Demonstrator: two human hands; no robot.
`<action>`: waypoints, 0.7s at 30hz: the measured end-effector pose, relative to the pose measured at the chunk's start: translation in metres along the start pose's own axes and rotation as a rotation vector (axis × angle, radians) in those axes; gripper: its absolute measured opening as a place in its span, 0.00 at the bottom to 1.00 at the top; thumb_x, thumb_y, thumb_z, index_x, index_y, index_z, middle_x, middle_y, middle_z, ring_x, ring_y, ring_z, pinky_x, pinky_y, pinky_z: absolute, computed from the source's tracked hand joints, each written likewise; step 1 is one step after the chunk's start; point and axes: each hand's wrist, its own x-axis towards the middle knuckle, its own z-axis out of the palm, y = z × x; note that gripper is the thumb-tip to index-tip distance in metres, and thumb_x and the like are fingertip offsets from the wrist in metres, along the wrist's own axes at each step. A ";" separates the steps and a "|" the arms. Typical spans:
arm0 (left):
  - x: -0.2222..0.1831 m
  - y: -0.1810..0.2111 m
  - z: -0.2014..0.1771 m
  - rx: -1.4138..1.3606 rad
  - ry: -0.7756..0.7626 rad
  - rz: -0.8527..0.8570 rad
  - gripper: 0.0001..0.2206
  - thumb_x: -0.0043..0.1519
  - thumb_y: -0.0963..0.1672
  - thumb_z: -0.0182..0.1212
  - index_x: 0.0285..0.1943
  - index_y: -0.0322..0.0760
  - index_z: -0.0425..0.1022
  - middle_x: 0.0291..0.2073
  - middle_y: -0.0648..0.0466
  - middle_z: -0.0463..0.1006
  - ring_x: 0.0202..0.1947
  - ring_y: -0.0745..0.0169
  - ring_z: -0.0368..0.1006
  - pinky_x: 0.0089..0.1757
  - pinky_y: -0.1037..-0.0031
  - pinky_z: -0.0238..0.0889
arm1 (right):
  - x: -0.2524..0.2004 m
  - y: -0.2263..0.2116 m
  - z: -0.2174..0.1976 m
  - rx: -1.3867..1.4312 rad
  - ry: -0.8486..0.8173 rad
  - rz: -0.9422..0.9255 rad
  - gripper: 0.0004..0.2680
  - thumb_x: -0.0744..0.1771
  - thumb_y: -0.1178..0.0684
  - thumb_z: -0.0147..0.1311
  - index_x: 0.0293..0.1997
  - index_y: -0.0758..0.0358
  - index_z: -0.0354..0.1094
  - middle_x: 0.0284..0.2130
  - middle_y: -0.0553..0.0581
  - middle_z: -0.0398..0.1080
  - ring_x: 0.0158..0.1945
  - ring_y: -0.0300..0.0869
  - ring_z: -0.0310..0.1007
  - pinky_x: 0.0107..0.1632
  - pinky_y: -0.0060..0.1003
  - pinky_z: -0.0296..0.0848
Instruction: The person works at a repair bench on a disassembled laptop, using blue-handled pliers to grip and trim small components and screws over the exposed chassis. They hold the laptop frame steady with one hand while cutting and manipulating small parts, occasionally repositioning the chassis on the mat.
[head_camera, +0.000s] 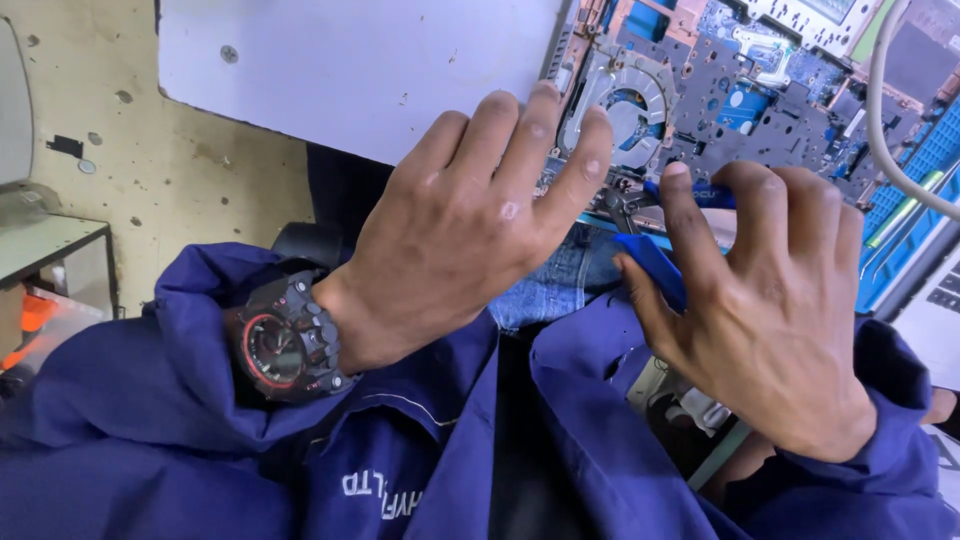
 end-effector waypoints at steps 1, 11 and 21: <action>0.000 0.000 0.001 -0.004 -0.001 -0.003 0.10 0.73 0.42 0.58 0.62 0.48 0.71 0.50 0.54 0.78 0.43 0.67 0.71 0.38 0.79 0.64 | 0.001 0.001 -0.001 -0.001 -0.004 -0.003 0.22 0.73 0.32 0.49 0.65 0.60 0.69 0.54 0.65 0.66 0.53 0.55 0.66 0.48 0.47 0.68; -0.001 0.002 0.003 -0.065 0.025 -0.007 0.10 0.73 0.40 0.59 0.60 0.48 0.74 0.49 0.51 0.79 0.40 0.66 0.70 0.37 0.78 0.63 | 0.002 0.010 -0.006 -0.209 -0.073 -0.053 0.25 0.72 0.23 0.47 0.69 0.48 0.70 0.61 0.54 0.69 0.55 0.46 0.72 0.50 0.41 0.72; -0.003 0.009 0.007 -0.083 0.037 0.018 0.07 0.73 0.40 0.56 0.57 0.46 0.73 0.48 0.42 0.79 0.35 0.66 0.71 0.36 0.80 0.68 | 0.008 0.024 -0.005 -0.152 -0.098 -0.132 0.24 0.74 0.23 0.46 0.68 0.47 0.74 0.54 0.48 0.75 0.55 0.44 0.79 0.54 0.39 0.74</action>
